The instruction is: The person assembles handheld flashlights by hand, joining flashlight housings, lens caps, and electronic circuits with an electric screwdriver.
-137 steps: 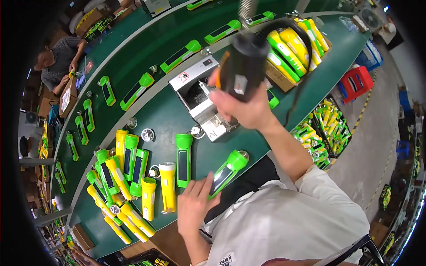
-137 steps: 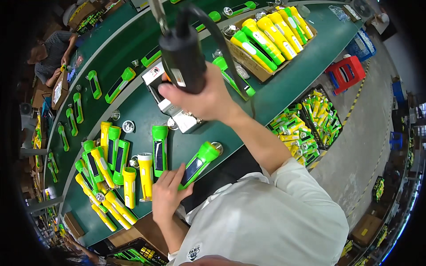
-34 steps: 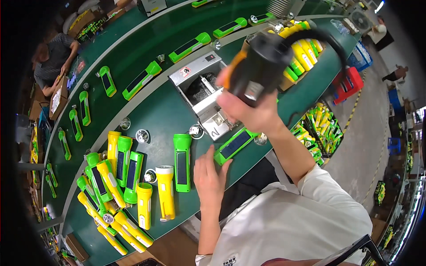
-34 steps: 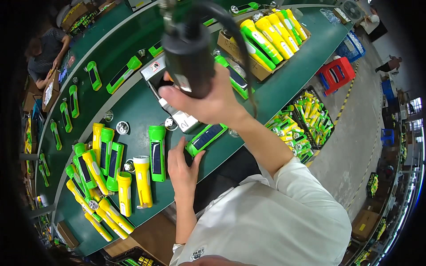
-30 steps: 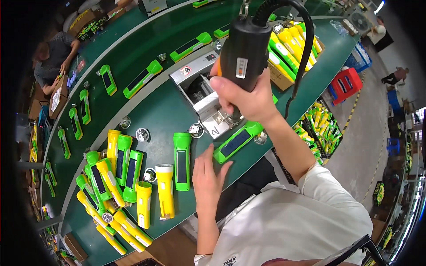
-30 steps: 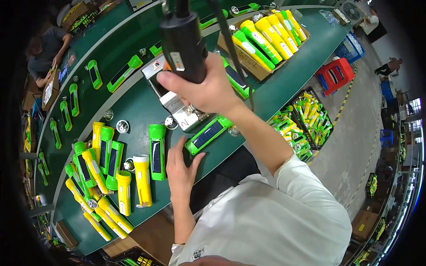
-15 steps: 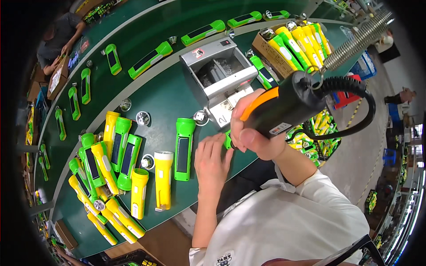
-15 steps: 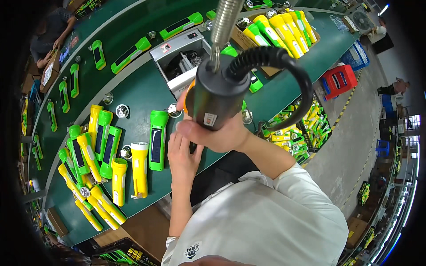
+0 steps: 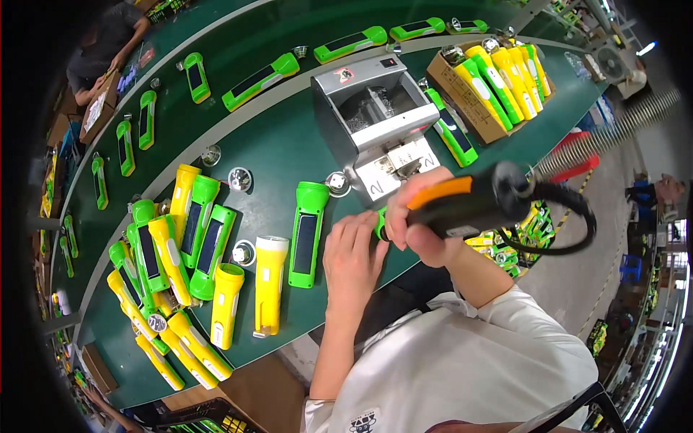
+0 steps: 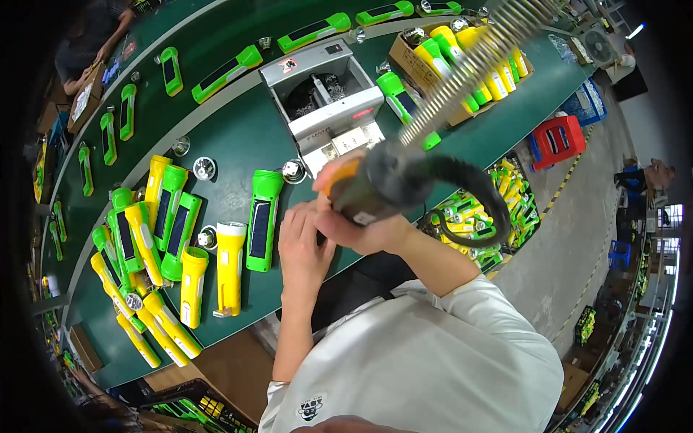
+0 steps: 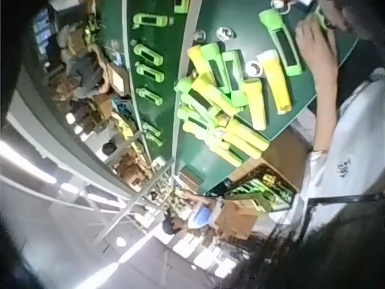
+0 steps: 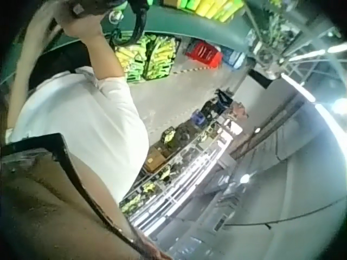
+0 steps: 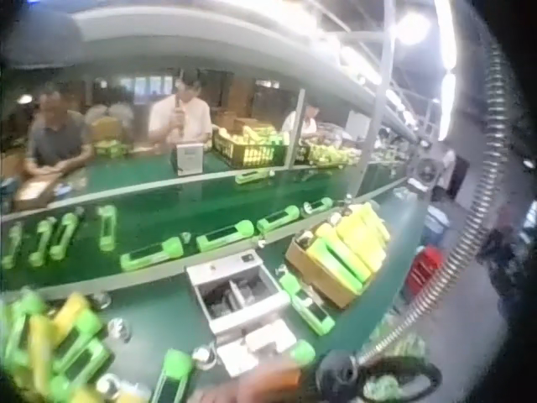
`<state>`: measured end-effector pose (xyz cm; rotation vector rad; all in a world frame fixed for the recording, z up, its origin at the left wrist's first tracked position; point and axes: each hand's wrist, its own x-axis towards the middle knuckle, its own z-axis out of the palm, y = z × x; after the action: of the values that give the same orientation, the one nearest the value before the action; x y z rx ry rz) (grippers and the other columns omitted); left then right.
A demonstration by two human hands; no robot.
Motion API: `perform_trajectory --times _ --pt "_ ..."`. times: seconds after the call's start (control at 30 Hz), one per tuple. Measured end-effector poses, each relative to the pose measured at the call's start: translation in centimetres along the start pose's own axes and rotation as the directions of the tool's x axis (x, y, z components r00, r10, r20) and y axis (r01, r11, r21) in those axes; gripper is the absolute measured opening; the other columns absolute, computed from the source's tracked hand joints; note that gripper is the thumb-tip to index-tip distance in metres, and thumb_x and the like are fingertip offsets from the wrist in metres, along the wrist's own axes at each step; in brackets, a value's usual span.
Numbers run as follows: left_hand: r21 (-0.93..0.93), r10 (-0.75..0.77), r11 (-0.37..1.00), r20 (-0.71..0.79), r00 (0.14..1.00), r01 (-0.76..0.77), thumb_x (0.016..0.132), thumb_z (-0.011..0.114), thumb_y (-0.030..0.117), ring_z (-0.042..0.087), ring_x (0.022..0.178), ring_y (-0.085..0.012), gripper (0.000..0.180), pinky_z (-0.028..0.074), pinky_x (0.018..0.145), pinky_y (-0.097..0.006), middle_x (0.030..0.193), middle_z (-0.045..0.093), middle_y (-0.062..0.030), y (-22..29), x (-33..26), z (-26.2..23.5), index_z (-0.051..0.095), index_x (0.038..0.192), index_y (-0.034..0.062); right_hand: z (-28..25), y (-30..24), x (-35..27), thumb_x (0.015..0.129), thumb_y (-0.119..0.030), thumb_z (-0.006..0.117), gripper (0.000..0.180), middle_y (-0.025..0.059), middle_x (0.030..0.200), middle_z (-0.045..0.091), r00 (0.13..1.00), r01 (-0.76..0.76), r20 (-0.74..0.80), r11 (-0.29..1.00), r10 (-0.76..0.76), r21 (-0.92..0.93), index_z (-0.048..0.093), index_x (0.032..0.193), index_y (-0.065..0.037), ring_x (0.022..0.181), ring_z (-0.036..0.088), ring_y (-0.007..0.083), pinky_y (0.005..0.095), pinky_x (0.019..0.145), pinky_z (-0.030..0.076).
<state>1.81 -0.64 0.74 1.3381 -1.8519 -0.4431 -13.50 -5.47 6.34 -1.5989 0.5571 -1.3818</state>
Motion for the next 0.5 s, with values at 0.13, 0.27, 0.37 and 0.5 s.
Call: perform_trajectory --times 0.13,0.27,0.37,0.5 --pt "0.012 0.020 1.000 0.010 1.000 -0.020 0.075 0.080 0.009 0.061 0.113 -0.0297 0.045 0.049 0.092 -0.041 0.119 0.067 -0.0081 -0.1 0.0 -0.3 0.064 0.117 0.0044 -1.0 -0.1 0.7 0.081 -0.021 0.082 0.035 0.0029 0.072 0.061 0.966 0.039 0.255 0.999 -0.038 0.001 0.055 0.100 -0.007 0.063 0.061 0.0164 0.0290 0.061 0.050" --pt "0.008 0.018 1.000 -0.001 1.000 -0.018 0.076 0.078 0.011 0.060 0.113 -0.0294 0.042 0.049 0.092 -0.040 0.118 0.067 -0.0083 0.3 0.1 -0.5 0.065 0.116 0.0042 -0.1 -0.3 0.1 0.075 -0.032 0.085 0.030 -0.0001 0.069 0.062 0.990 -0.053 0.127 0.996 0.061 -0.066 0.061 0.076 -0.013 0.060 0.060 0.0174 0.0283 0.060 0.048" --pt "0.019 0.020 1.000 0.000 1.000 -0.020 0.077 0.078 0.012 0.060 0.113 -0.0295 0.041 0.049 0.092 -0.040 0.117 0.067 -0.0081 0.2 -0.2 -0.1 0.065 0.114 0.0042 0.7 1.0 -0.4 0.076 -0.032 0.085 0.030 -0.0010 0.069 0.063 0.996 0.045 0.074 0.999 -0.045 0.004 0.063 0.084 -0.012 0.057 0.060 0.0179 0.0282 0.058 0.049" --pt "0.008 0.005 1.000 -0.010 1.000 -0.005 0.076 0.078 0.009 0.060 0.112 -0.0300 0.039 0.049 0.091 -0.041 0.115 0.067 -0.0087 0.4 -0.3 -0.3 0.065 0.112 0.0034 -0.2 1.4 -0.6 0.076 -0.033 0.087 0.041 -0.0025 0.073 0.065 0.974 0.112 0.211 0.985 -0.083 -0.129 0.063 0.101 -0.011 0.061 0.061 0.0164 0.0281 0.062 0.050"
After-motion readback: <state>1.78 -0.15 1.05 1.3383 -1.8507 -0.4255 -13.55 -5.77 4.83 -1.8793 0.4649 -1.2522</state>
